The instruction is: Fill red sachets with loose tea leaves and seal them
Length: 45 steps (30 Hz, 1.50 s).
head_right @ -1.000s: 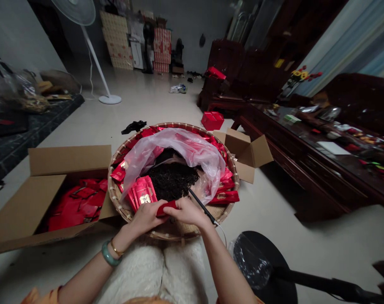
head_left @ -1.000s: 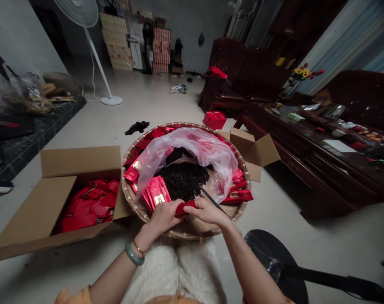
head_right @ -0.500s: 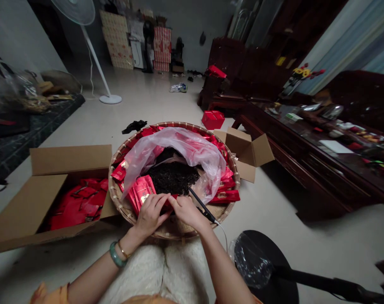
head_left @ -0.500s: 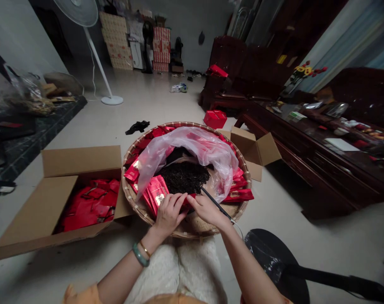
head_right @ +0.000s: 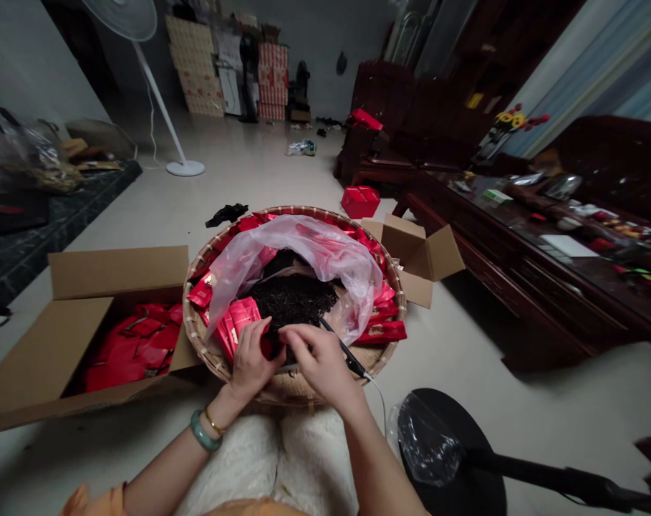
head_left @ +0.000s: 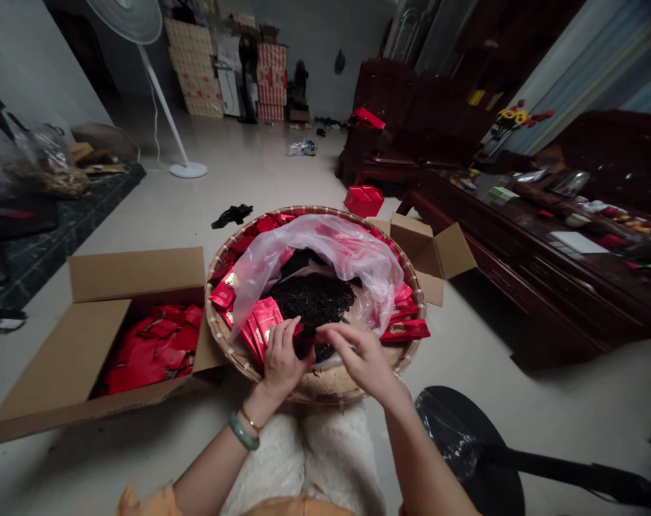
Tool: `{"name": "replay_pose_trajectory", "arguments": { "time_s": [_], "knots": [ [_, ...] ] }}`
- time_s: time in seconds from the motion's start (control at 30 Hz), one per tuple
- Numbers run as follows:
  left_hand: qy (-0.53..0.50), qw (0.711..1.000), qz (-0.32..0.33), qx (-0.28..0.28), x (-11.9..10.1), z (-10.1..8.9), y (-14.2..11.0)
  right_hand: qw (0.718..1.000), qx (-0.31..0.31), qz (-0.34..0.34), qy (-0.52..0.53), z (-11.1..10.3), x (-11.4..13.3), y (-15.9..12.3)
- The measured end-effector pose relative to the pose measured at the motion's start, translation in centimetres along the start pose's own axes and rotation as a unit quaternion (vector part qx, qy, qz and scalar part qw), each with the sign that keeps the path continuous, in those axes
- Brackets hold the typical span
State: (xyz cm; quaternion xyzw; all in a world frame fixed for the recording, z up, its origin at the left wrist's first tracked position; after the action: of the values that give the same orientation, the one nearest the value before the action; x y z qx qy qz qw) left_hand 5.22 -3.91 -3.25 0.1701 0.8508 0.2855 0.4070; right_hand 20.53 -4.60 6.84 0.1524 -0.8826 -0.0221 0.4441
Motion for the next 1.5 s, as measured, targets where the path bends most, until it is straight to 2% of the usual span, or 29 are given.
{"name": "replay_pose_trajectory", "arguments": {
  "time_s": [0.03, 0.1, 0.17, 0.27, 0.37, 0.6, 0.73, 0.87, 0.93, 1.03, 1.13, 1.23, 1.37, 1.5],
  "knots": [
    [-0.003, 1.000, -0.002, -0.007, 0.0, -0.2, 0.0, 0.999, -0.026, 0.033, 0.024, 0.1, -0.9, -0.1],
    [-0.008, 1.000, 0.000, -0.013, 0.1, -0.5, -0.2, 0.997, -0.020, 0.074, -0.009, 1.0, -3.4, -0.2],
    [-0.005, 1.000, 0.012, -0.020, 0.1, -0.6, -0.6, 0.989, 0.043, 0.061, -0.130, 2.6, -5.7, -0.2],
    [0.020, 0.999, 0.025, -0.039, 0.3, -0.4, -1.2, 0.957, 0.113, 0.073, -0.255, 5.0, -7.9, -0.2],
    [0.046, 0.998, 0.032, -0.035, 0.7, -0.5, -1.3, 0.936, 0.120, 0.079, -0.320, 6.4, -8.0, 0.0],
    [0.049, 0.998, 0.034, 0.031, 1.6, -2.1, 0.3, 0.903, 0.141, 0.083, -0.397, 8.0, -6.7, 1.9],
    [0.031, 0.998, 0.051, 0.034, 1.8, -3.6, 1.7, 0.901, 0.147, 0.076, -0.402, 8.4, -7.2, 2.7],
    [0.047, 0.994, 0.095, 0.009, 2.1, -5.4, 3.1, 0.903, 0.145, 0.089, -0.395, 8.2, -8.1, 2.9],
    [0.060, 0.990, 0.127, 0.001, 2.2, -6.0, 3.6, 0.914, 0.134, 0.086, -0.373, 8.0, -8.6, 3.1],
    [0.058, 0.982, 0.180, 0.008, 2.2, -6.5, 4.0, 0.948, 0.103, 0.079, -0.290, 7.7, -9.6, 3.4],
    [0.036, 0.973, 0.222, 0.053, 1.9, -6.7, 4.5, 0.982, 0.047, 0.107, -0.151, 7.1, -10.9, 3.7],
    [0.024, 0.966, 0.232, 0.109, 1.5, -6.8, 5.2, 0.986, -0.008, 0.165, 0.032, 6.1, -11.5, 3.8],
    [0.028, 0.955, 0.251, 0.154, 0.7, -6.6, 6.2, 0.953, -0.044, 0.199, 0.224, 3.4, -9.5, 3.8],
    [0.034, 0.946, 0.277, 0.167, -0.3, -6.2, 6.7, 0.959, -0.051, 0.151, 0.235, 0.5, -5.1, 3.8]
  ]
}}
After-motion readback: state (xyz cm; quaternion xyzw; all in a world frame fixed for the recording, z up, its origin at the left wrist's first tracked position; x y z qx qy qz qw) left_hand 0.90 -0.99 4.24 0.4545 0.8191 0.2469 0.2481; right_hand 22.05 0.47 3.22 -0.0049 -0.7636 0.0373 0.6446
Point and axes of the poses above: each hand's wrist, its own y-axis towards the middle knuckle, its own z-axis out of the palm, x = y × z, the point moved 1 cm from there along y, towards the middle knuckle, and after that the axes turned 11 degrees about -y, right-handed, at the moved point
